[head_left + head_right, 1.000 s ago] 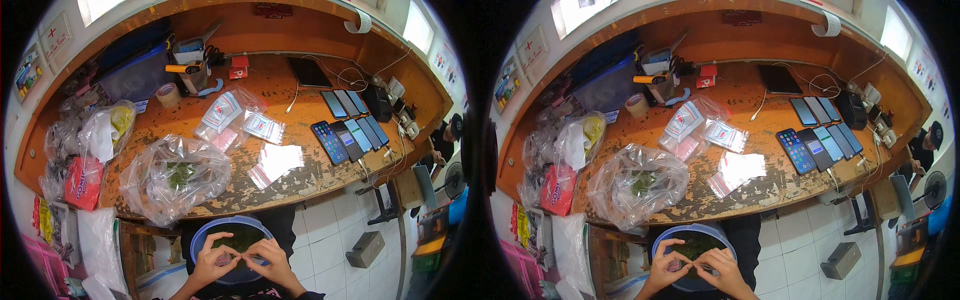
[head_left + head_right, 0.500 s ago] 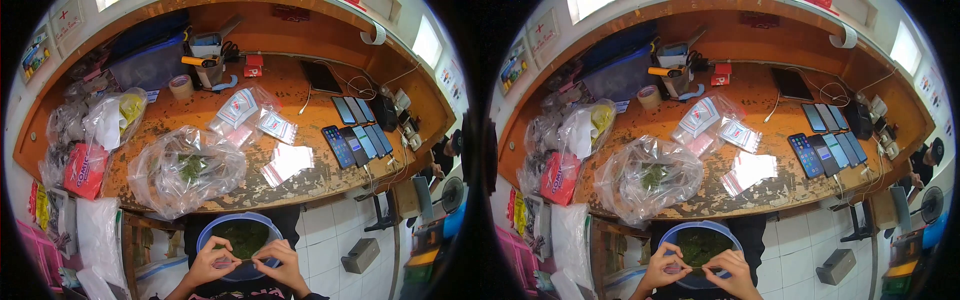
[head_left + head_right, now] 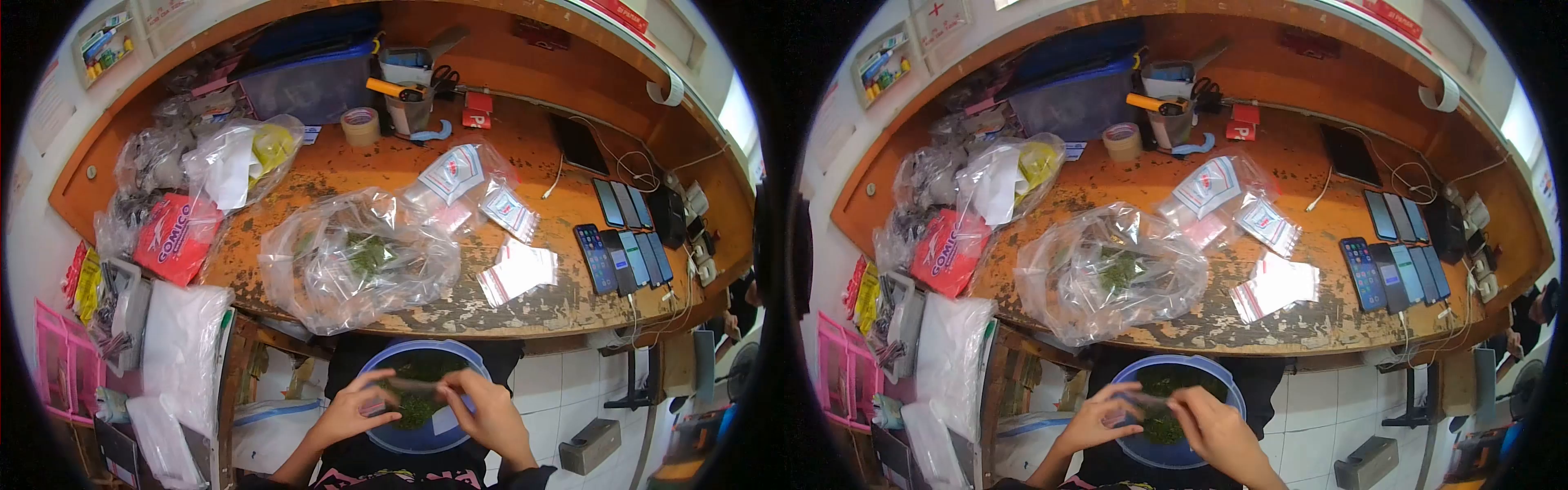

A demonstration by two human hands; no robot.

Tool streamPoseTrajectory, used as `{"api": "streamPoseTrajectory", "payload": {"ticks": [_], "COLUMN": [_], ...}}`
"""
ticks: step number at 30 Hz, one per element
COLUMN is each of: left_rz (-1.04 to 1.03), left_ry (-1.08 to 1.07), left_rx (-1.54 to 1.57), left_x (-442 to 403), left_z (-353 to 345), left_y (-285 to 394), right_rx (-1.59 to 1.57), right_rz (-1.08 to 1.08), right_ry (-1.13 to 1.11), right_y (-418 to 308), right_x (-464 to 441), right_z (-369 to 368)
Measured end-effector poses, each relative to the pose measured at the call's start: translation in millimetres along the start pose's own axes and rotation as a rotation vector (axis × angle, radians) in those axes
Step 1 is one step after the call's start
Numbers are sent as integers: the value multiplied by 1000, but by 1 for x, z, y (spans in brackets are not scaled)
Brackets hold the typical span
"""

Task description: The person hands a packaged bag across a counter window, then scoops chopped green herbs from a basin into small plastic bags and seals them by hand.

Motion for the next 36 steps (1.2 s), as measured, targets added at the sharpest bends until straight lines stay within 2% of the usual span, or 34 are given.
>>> {"api": "streamPoseTrajectory", "payload": {"ticks": [1, 2, 3, 5, 6, 7, 9, 10, 12, 13, 14, 15, 17, 19, 20, 21, 23, 25, 27, 28, 31, 32, 36], "left_rz": [-83, 138, 138, 217, 307, 307, 322, 322, 500, 508, 368, 225, 224, 303, 400, 401, 546, 525, 423, 440, 180, 218, 151], "left_ry": [-130, -244, -238, -82, -84, -80, 86, 88, 82, 83, -57, -195, -231, -282, -201, -208, -131, -91, -153, -149, 95, 56, 110], "left_rx": [-64, 53, 51, 46, 216, 214, 574, 578, 973, 976, 985, 987, 1018, 778, 724, 724, 846, 782, 639, 639, 337, 297, 409], "left_x": [7, 13, 16, 19, 23, 24, 23, 20, 15, 12, 7, 4, 2, 2, 4, 3, -1, -6, -4, 0, -4, -2, -7], "left_z": [-8, -18, -21, -21, -27, -30, -31, -32, -37, -39, -42, -47, -51, -53, -50, -48, -44, -38, -37, -37, -27, -26, -34], "left_y": [-10, -21, -19, -21, -27, -29, -29, -27, -24, -22, -11, 1, 12, 9, -1, -2, -8, -2, 1, 0, 1, 0, 29], "right_rx": [-1, -71, -143, -179, -195, -212, -61, 24, 19, 11, -8, -5, -157, -205, -256, -255, -235, -232, -292, -292, -246, -247, -148], "right_rz": [6, 210, 413, 343, 305, 268, 267, 224, 179, 131, 21, 15, 20, -47, -113, -117, -216, -204, -204, -228, -221, -223, -184], "right_ry": [-4, 165, 334, 343, 346, 351, 14, -71, -79, -83, -84, -87, 111, 155, 196, 202, 283, 258, 324, 326, 344, 345, 275], "right_y": [-10, -35, -56, -67, -64, -61, -32, -9, 14, 20, 24, 27, 30, 28, 30, 34, 45, 52, 60, 60, 55, 53, 45], "right_x": [-11, -24, -26, -26, -24, -22, -14, -5, 10, 16, 20, 26, 33, 32, 31, 31, 33, 32, 35, 34, 34, 33, 32], "right_z": [-3, 0, 2, -10, -13, -15, -38, -53, -70, -75, -77, -77, -66, -46, -35, -28, -14, -10, -10, -10, -9, -9, -14]}}
Point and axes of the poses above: each hand's wrist, its own x-axis away from the middle knuckle, its own z-axis out of the back of the hand, y = z × x, the point moved 5 cm from there along -x, towards the middle knuckle, and after that the axes turned 14 degrees about y, right-handed, at the moved point
